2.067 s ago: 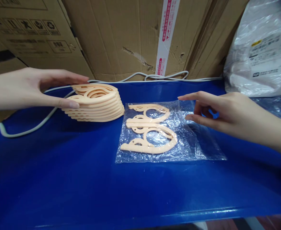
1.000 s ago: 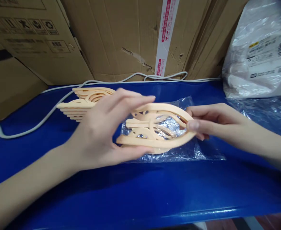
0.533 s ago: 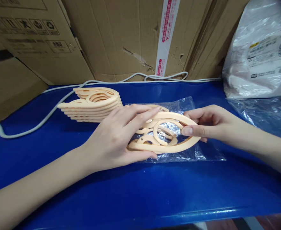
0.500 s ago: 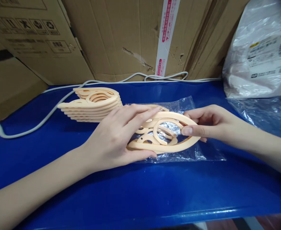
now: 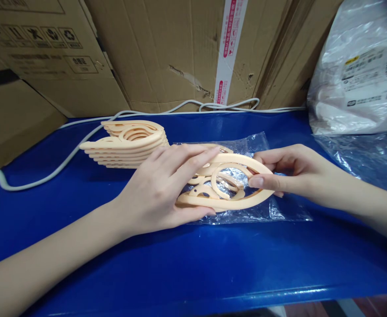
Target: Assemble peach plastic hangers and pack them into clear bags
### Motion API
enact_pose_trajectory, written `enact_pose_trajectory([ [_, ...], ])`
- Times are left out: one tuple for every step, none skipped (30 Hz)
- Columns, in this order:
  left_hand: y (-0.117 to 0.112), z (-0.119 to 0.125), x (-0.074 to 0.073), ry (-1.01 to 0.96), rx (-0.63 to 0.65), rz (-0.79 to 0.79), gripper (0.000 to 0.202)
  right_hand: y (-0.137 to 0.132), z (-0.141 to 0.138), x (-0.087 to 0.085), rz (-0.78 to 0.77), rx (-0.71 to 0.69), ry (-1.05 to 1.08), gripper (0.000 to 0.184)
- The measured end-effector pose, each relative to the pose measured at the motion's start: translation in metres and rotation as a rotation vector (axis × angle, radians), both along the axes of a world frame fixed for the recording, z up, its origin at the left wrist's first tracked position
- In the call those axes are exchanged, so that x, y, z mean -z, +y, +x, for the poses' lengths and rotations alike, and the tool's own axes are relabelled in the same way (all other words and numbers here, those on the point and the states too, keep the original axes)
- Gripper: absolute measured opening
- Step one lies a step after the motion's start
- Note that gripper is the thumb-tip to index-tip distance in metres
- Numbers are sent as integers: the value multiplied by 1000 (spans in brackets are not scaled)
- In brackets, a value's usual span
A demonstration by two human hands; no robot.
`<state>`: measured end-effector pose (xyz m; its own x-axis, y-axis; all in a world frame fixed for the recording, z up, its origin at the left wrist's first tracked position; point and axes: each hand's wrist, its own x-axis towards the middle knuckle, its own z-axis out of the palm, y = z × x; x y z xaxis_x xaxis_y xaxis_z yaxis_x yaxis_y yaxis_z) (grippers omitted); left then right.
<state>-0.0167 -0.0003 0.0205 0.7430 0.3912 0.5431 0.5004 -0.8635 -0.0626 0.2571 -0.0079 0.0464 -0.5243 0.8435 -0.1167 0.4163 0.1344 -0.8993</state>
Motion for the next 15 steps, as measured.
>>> enact_pose_trajectory([
  [0, 0, 0, -2, 1, 2, 77, 0, 0, 0, 0, -1, -5, 28],
  [0, 0, 0, -2, 3, 5, 76, 0, 0, 0, 2, 0, -11, 29],
  [0, 0, 0, 1, 3, 12, 75, 0, 0, 0, 3, -1, -17, 30],
  [0, 0, 0, 5, 4, 24, 73, 0, 0, 0, 5, -2, -19, 30],
  [0, 0, 0, 10, 4, 38, 73, 0, 0, 0, 6, -4, -19, 31],
  [0, 0, 0, 17, 4, 50, 72, -1, 1, 0, 6, -6, -17, 31],
  [0, 0, 0, 22, 3, 63, 72, -1, 1, 1, 7, -9, -13, 31],
  [0, 0, 0, 26, 3, 73, 71, -1, 1, 1, 10, -11, -11, 31],
  [0, 0, 0, 30, 3, 85, 71, -1, 2, 1, 13, -12, -9, 31],
  [0, -1, 0, 38, 2, 95, 70, -1, 2, 1, 18, -14, -8, 31],
  [0, -1, 0, 45, -2, 106, 69, -1, 2, 1, 22, -17, -7, 31],
  [0, -1, -1, 51, -4, 118, 69, -1, 2, 1, 26, -20, -8, 31],
  [0, -1, -1, 51, -5, 130, 68, -1, 2, 0, 29, -22, -10, 31],
  [0, -1, -1, 51, -5, 138, 68, -1, 2, 0, 31, -23, -14, 32],
  [0, -1, -1, 45, -4, 144, 67, -1, 2, 0, 35, -23, -19, 32],
])
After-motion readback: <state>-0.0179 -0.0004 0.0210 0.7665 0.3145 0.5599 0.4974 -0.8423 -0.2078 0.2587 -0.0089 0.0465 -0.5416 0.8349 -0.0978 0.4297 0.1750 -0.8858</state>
